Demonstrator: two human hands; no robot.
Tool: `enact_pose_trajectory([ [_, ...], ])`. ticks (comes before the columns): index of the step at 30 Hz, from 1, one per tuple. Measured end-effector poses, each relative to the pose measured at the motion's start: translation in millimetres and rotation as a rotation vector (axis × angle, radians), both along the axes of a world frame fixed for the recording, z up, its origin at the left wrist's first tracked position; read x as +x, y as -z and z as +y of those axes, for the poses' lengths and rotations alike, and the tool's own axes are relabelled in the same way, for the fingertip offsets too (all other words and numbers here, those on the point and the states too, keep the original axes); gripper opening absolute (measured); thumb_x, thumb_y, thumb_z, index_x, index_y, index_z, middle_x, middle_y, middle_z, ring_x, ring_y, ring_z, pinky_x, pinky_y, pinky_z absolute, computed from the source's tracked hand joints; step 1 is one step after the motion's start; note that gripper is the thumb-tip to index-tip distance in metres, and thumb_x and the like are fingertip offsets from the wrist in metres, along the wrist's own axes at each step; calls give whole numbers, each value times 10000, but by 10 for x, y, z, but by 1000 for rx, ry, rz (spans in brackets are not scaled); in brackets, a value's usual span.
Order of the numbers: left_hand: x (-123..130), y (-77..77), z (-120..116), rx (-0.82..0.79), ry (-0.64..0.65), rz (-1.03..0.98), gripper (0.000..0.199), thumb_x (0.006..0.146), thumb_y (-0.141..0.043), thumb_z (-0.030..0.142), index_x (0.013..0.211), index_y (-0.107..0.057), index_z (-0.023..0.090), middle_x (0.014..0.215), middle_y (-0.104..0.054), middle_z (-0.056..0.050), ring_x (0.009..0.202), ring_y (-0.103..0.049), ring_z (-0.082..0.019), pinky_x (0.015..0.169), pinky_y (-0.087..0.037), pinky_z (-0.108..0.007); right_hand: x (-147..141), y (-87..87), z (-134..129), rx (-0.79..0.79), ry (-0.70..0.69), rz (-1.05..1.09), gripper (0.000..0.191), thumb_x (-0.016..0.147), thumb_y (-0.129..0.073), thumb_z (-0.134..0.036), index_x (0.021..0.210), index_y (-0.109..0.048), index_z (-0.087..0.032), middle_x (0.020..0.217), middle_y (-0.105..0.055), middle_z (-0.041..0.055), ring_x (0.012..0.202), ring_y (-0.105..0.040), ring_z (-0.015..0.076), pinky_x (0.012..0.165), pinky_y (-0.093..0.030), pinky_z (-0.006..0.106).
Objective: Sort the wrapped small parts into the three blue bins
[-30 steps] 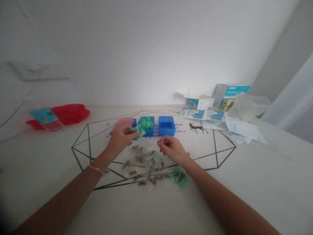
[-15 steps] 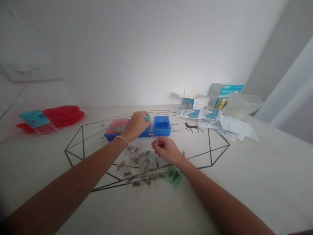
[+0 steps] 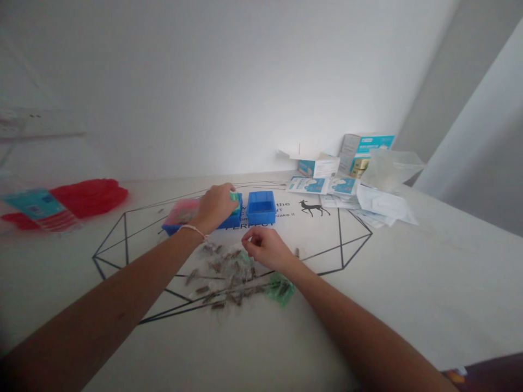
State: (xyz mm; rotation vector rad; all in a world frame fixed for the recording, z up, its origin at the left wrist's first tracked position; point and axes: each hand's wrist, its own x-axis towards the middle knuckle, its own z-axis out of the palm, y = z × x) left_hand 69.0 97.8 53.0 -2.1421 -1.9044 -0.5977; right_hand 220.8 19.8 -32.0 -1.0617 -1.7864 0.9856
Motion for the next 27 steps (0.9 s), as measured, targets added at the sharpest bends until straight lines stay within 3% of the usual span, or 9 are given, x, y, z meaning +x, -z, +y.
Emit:
enact_pose_trajectory([
  [12, -18, -33, 4, -10, 22, 33, 339, 816, -560, 121, 1119, -707, 87, 1057, -725, -218, 1064, -667, -348, 890, -514, -413, -7, 50, 13, 83, -1, -67, 59, 822, -606, -200, 785, -651, -190, 539, -605, -28, 479, -536, 112, 495, -375, 222],
  [19, 63, 56, -20, -34, 69, 47, 309, 805, -586, 109, 1087, -712, 105, 1046, -724, -212, 1012, -685, -344, 837, -527, -414, -4, 29, -11, 109, -12, -88, 72, 821, -601, -171, 784, -661, -187, 542, -599, -32, 499, -539, 115, 518, -378, 225],
  [27, 6, 18, 58, -16, 12, 30, 251, 792, -636, 172, 1030, -711, 145, 1041, -743, -156, 1045, -671, -320, 866, -498, -412, -12, -13, -37, 115, -7, -157, 83, 832, -600, -127, 797, -671, -153, 544, -590, -34, 498, -527, 98, 529, -372, 208],
])
